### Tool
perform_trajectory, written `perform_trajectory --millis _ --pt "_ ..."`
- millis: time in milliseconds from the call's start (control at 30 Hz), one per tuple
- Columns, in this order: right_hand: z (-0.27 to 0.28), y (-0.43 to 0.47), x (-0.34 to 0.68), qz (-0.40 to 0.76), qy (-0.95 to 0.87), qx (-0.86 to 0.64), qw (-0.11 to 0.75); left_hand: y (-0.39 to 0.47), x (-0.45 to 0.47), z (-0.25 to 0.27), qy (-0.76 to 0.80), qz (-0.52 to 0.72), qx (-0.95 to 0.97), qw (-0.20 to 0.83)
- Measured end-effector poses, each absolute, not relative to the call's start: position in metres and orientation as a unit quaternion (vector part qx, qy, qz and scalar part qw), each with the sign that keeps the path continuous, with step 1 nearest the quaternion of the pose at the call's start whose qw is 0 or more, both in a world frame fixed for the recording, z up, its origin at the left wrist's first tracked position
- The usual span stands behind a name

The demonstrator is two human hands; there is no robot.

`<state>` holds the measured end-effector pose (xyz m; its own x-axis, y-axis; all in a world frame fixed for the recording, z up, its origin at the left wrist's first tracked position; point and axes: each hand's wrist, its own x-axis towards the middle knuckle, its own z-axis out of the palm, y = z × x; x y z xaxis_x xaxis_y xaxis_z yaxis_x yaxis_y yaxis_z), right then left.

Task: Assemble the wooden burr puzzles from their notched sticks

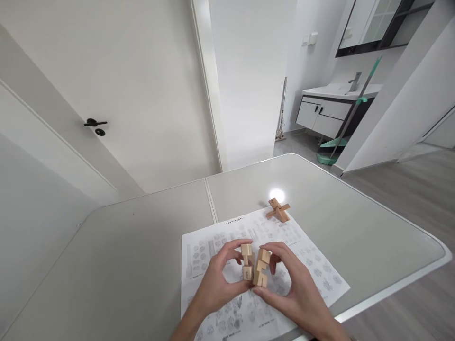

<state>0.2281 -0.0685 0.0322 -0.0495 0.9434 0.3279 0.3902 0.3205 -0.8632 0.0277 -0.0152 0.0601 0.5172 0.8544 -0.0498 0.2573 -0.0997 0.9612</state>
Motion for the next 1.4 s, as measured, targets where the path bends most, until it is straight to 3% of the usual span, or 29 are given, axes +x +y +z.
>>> perform_trajectory --millis 200,367,600,767,1100,1400 --pt "0.033 -0.073 0.237 0.305 -0.687 -0.481 0.452 -0.006 0.02 0.045 0.391 0.322 0.597 0.622" --pt "0.039 -0.076 0.233 0.322 -0.757 -0.419 0.384 -0.005 0.018 0.049 0.374 0.313 0.55 0.678" --pt "0.042 -0.068 0.225 0.261 -0.803 -0.438 0.309 -0.014 0.029 0.05 0.377 0.287 0.515 0.714" --pt "0.04 -0.065 0.226 0.251 -0.783 -0.459 0.336 -0.019 0.026 0.052 0.433 0.269 0.495 0.703" --pt "0.033 -0.053 0.228 0.219 -0.757 -0.483 0.381 -0.024 0.034 0.071 0.375 0.181 0.575 0.705" --pt "0.038 -0.055 0.238 0.23 -0.711 -0.487 0.452 -0.023 0.027 0.066 0.408 0.242 0.501 0.724"
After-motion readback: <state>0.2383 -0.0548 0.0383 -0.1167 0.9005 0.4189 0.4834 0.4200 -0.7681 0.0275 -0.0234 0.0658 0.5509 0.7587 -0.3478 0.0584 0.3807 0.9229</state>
